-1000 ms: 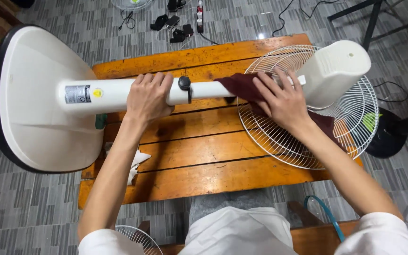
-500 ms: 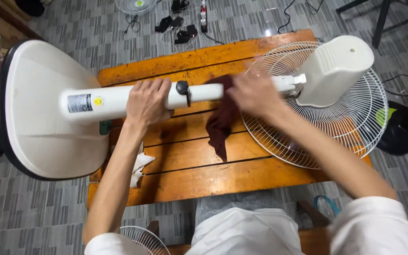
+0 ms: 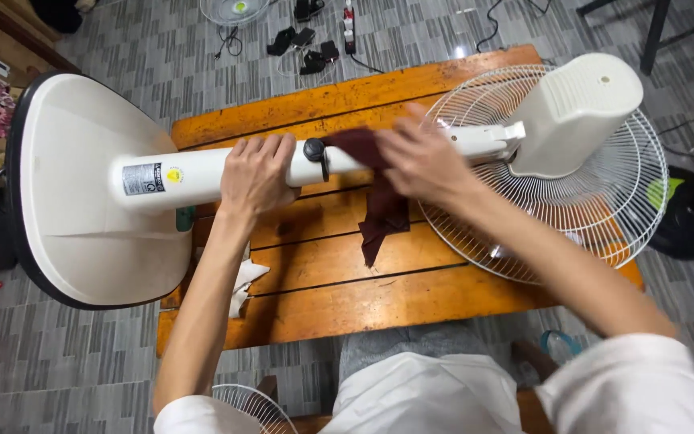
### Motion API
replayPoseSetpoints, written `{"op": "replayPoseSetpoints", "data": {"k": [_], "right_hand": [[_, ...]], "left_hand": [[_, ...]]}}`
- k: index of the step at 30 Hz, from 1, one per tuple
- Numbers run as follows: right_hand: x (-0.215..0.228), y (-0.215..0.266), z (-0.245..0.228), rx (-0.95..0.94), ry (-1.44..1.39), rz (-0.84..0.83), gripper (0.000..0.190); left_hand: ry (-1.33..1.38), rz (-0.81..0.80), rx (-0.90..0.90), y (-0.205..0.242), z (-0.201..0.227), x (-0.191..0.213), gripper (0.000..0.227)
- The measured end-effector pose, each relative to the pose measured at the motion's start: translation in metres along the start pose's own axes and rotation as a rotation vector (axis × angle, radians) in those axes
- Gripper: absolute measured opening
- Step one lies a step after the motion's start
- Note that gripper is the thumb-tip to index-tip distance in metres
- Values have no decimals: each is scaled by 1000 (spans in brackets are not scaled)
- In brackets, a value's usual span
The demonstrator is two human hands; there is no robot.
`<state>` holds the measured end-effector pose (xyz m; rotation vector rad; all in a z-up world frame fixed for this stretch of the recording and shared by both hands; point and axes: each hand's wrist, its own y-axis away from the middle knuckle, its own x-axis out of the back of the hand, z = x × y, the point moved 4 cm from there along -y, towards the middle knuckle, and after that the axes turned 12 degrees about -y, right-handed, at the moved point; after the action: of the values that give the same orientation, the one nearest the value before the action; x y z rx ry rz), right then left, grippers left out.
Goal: Cleaning the motor housing and assembling the guard of a pedestal fan
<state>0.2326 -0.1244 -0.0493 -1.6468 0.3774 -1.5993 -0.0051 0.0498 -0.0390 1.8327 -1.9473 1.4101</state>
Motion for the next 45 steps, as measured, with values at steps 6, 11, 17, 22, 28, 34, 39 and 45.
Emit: {"op": "replayPoseSetpoints", "data": {"k": [6,11,17,22,28,34,39,45], "right_hand": [[10,11,-1,-37,110,7,35],[-3,-35,-48,11,-82,173,28],[24,30,-1,-36,85,39,26],[118,98,6,-1153,-896,261,24],[131,107,-49,-1344,-2146,1094,77],[154,78,-59,-1739,-1399,1093,42],[110,90,-22,-876,-228,871,39],[5,44,-25,-566,-23,245,37]], "left_hand": [[-28,45,23,-3,0,-8,86],[-17,34,-6,-7,1,13,88],[-24,33,21,-1,2,-2,83],[-32,30,34,-2,2,-2,79],[7,78,67,-4,2,-1,75],[-5,94,61,-2,3,5,79],[-34,99,55,0,5,-1,77],[-57,79,40,-1,6,3,80]]}}
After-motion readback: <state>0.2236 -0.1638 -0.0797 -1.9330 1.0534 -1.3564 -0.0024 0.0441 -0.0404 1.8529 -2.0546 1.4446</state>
